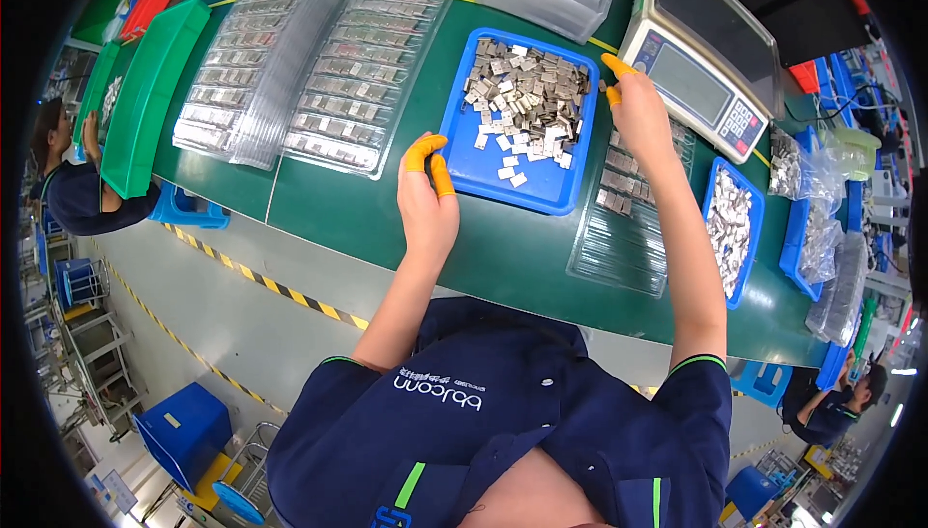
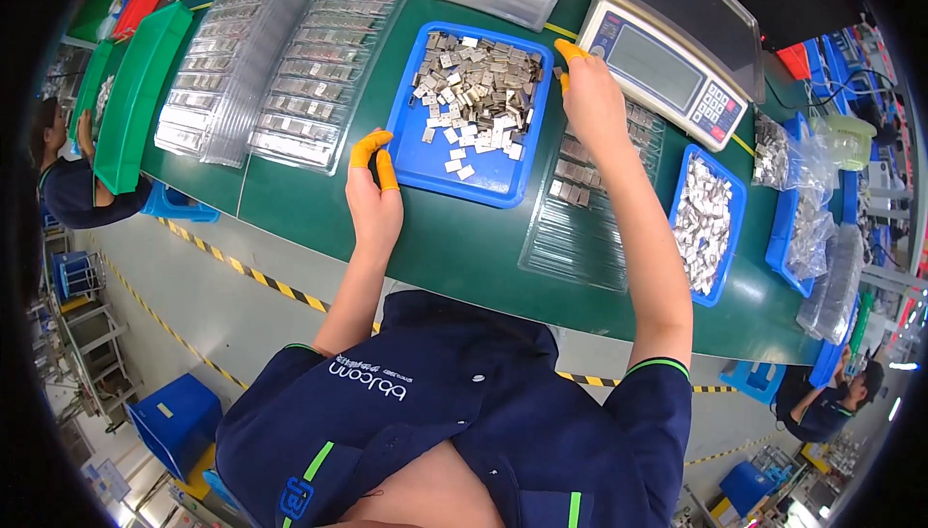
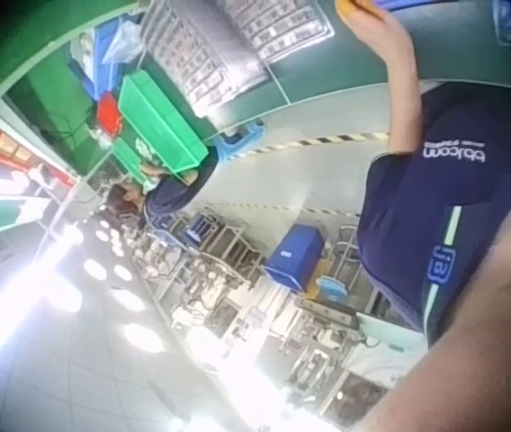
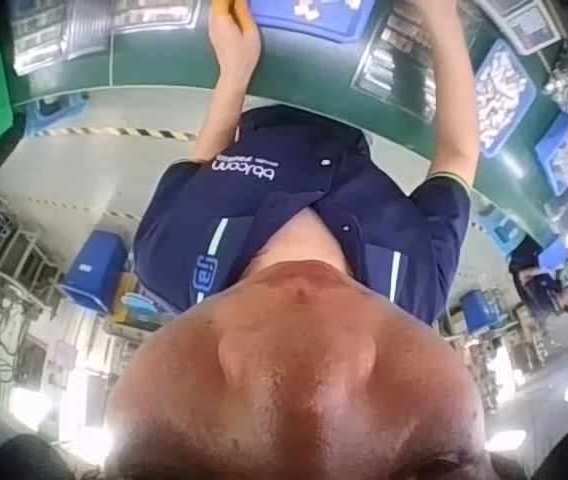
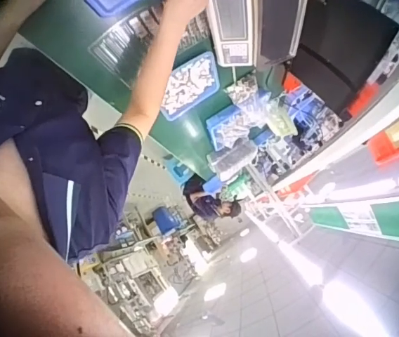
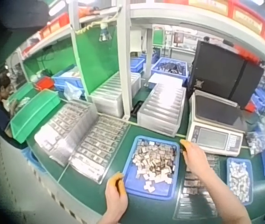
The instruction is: The person sorts electronic components by hand, arranging them into a grid-style component tray.
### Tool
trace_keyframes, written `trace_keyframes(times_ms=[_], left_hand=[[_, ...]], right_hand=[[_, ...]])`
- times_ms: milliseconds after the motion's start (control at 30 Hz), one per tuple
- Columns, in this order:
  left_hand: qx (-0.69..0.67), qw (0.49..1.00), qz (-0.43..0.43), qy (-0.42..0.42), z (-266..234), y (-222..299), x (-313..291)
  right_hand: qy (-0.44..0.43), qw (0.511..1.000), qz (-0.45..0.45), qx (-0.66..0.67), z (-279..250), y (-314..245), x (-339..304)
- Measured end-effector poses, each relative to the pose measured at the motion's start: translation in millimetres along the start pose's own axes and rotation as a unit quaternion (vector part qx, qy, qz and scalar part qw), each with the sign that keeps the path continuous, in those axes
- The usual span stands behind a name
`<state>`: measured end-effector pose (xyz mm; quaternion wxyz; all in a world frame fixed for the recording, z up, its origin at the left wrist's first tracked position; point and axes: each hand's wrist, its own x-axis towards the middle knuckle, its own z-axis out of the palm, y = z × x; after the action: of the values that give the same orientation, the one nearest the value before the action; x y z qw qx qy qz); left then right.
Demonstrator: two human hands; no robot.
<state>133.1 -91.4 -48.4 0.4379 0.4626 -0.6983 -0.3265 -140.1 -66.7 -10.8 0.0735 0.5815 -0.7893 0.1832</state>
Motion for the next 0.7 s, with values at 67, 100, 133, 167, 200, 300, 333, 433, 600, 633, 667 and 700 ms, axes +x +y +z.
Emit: trace_keyframes(times_ms=[67, 100, 133, 167, 200, 300, 333, 433, 600, 633, 667, 700], left_hand=[[0.001, 1.000, -0.002, 0.002, 0, -1, -1], [0.002, 1.000, -0.006, 0.001, -1, -2, -2], [0.003, 1.000, -0.010, -0.001, -1, -1, -2], [0.003, 1.000, -0.008, 0.000, 0, 1, -2], [0.008, 1.000, -0.007, 0.000, -1, 3, -1], [0.004, 1.000, -0.007, 0.007, -1, 4, -1], [-0.006, 1.000, -0.011, 0.014, 0, 3, -1], [0.013, 1.000, -0.016, 0.002, -2, 3, 0], [0.010, 1.000, -0.004, 0.011, -1, 1, 1], [0.007, 1.000, 0.002, 0.015, 0, 0, 3], [0.005, 1.000, 0.008, 0.017, 1, -1, 1], [-0.008, 1.000, -0.007, 0.015, 0, 0, -2]], right_hand=[[-0.067, 0.997, -0.024, 0.016, -1, 3, 1], [-0.063, 0.997, -0.031, 0.011, 3, 3, 2], [-0.061, 0.998, -0.031, 0.011, 4, 4, 1], [-0.065, 0.998, -0.024, 0.003, 4, 5, 1], [-0.069, 0.997, -0.017, -0.004, 5, 5, 1], [-0.067, 0.997, 0.010, 0.044, 7, 9, 2], [-0.065, 0.997, 0.010, 0.044, 6, 10, 3], [-0.118, 0.988, 0.036, 0.092, 4, 12, 4], [-0.103, 0.986, 0.001, 0.132, 12, 17, 7], [-0.097, 0.989, -0.002, 0.112, 9, 10, 6], [-0.090, 0.992, -0.004, 0.091, 5, 7, 5], [-0.071, 0.987, -0.017, 0.141, 5, 6, 1]])
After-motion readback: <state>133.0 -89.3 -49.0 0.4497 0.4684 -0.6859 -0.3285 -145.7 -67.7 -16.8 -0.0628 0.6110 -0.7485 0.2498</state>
